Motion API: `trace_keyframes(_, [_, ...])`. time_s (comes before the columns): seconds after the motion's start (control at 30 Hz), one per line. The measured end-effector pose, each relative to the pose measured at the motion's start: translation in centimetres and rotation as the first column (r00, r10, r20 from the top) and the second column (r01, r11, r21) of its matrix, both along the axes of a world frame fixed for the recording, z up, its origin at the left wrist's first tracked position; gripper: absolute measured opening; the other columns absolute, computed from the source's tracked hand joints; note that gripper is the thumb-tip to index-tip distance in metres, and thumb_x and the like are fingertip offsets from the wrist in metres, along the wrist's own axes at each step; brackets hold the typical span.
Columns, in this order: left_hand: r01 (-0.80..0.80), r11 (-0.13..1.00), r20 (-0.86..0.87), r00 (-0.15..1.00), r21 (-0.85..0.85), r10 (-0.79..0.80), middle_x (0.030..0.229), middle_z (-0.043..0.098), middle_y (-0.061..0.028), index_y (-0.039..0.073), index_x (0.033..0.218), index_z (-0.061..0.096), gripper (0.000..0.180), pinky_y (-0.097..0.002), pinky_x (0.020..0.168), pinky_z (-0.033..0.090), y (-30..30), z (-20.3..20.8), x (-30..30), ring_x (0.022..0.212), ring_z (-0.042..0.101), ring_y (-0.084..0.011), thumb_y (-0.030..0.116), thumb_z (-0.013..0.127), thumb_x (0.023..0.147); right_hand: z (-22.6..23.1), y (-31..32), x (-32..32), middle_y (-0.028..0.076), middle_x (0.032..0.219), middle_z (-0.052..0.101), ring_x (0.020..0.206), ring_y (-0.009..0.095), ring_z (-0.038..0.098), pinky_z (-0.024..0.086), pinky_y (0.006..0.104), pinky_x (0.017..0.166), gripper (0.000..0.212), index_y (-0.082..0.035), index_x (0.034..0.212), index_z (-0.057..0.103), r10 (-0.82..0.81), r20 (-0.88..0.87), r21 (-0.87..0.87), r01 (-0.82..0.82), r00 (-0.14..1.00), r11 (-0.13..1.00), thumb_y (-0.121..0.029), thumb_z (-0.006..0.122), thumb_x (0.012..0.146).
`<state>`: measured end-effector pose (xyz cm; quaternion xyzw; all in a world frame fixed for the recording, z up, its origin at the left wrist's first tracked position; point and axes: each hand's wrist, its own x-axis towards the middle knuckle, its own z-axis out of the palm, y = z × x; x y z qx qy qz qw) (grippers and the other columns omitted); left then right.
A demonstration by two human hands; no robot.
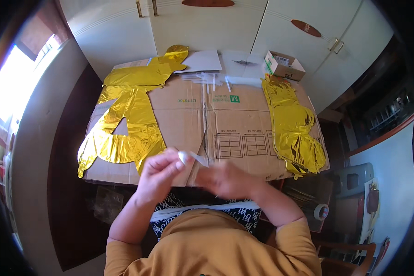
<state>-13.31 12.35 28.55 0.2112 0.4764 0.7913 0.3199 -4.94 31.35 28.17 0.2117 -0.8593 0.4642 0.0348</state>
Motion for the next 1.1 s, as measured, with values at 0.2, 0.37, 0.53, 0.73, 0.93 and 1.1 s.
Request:
trace_keyframes(0.2, [0.218, 0.964, -0.193, 0.95, -0.153, -0.246, 0.086, 0.06, -0.0021, 0.0, 0.099, 0.068, 0.014, -0.0261, 0.079, 0.043, 0.1, -2.5, 1.9, 0.084, 0.053, -0.0103, 0.006, 0.06, 0.09, 0.4, 1.5, -1.6, 0.009, 0.073, 0.055, 0.066, 0.026, 0.057, 0.045, 0.0353, 0.06, 0.014, -0.007, 0.08, 0.058, -0.205, -0.174, -0.036, 0.202, 0.963, 0.979, -0.018, 0.06, 0.089])
trace_keyframes(0.37, [0.096, 0.978, -0.145, 0.982, -0.186, -0.124, 0.085, 0.058, 0.0003, 0.0, 0.099, 0.068, 0.014, -0.0249, 0.077, 0.042, 0.5, -2.6, 0.8, 0.081, 0.052, -0.0089, 0.008, 0.06, 0.091, 0.6, 0.4, -0.5, 0.009, 0.071, 0.053, 0.062, 0.025, 0.055, 0.044, 0.0331, 0.056, 0.015, -0.005, 0.08, 0.056, -0.092, -0.205, -0.114, 0.07, 0.974, 0.991, -0.017, 0.061, 0.088])
trace_keyframes(0.53, [0.098, 0.993, 0.117, 0.987, 0.066, -0.106, 0.086, 0.059, 0.0013, 0.001, 0.1, 0.068, 0.014, -0.0234, 0.077, 0.042, 0.4, -2.2, 1.1, 0.083, 0.053, -0.0075, 0.008, 0.059, 0.092, -1.2, 0.4, -1.5, 0.009, 0.069, 0.052, 0.062, 0.024, 0.056, 0.043, 0.0332, 0.055, 0.015, -0.006, 0.076, 0.055, -0.107, -0.139, -0.118, 0.091, 0.984, 0.989, -0.014, 0.06, 0.088])
trace_keyframes(0.73, [0.218, 0.971, 0.061, 0.975, -0.095, -0.213, 0.098, 0.064, -0.0037, 0.0, 0.102, 0.067, 0.016, -0.0243, 0.084, 0.044, 0.3, -2.8, 1.9, 0.094, 0.055, -0.0076, 0.009, 0.059, 0.092, 0.5, 1.2, -1.5, 0.009, 0.072, 0.053, 0.064, 0.026, 0.055, 0.044, 0.0341, 0.058, 0.008, -0.007, 0.082, 0.059, -0.121, -0.192, -0.119, 0.099, 0.974, 0.988, -0.012, 0.06, 0.088])
trace_keyframes(0.93, [0.024, 0.998, 0.123, 0.992, -0.062, -0.017, 0.099, 0.064, -0.003, 0.0, 0.108, 0.065, 0.019, -0.0231, 0.085, 0.043, 1.0, -3.1, 1.4, 0.093, 0.055, -0.0067, 0.006, 0.056, 0.093, -1.0, -0.2, -1.4, 0.007, 0.066, 0.046, 0.06, 0.026, 0.051, 0.042, 0.0353, 0.055, 0.014, -0.008, 0.076, 0.055, -0.139, -0.454, 0.031, 0.172, 0.88, 0.985, -0.012, 0.067, 0.081])
trace_keyframes(1.1, [0.005, 0.948, -0.241, 0.967, -0.319, -0.086, 0.084, 0.056, 0.0045, -0.001, 0.104, 0.063, 0.016, -0.0184, 0.068, 0.041, 0.7, -2.8, 1.6, 0.077, 0.048, -0.0021, 0.01, 0.058, 0.093, 1.3, 0.6, -1.5, 0.005, 0.06, 0.046, 0.054, 0.023, 0.05, 0.041, 0.0346, 0.052, 0.022, -0.009, 0.067, 0.055, -0.137, -0.533, 0.222, 0.293, 0.835, 0.93, -0.018, 0.072, 0.077])
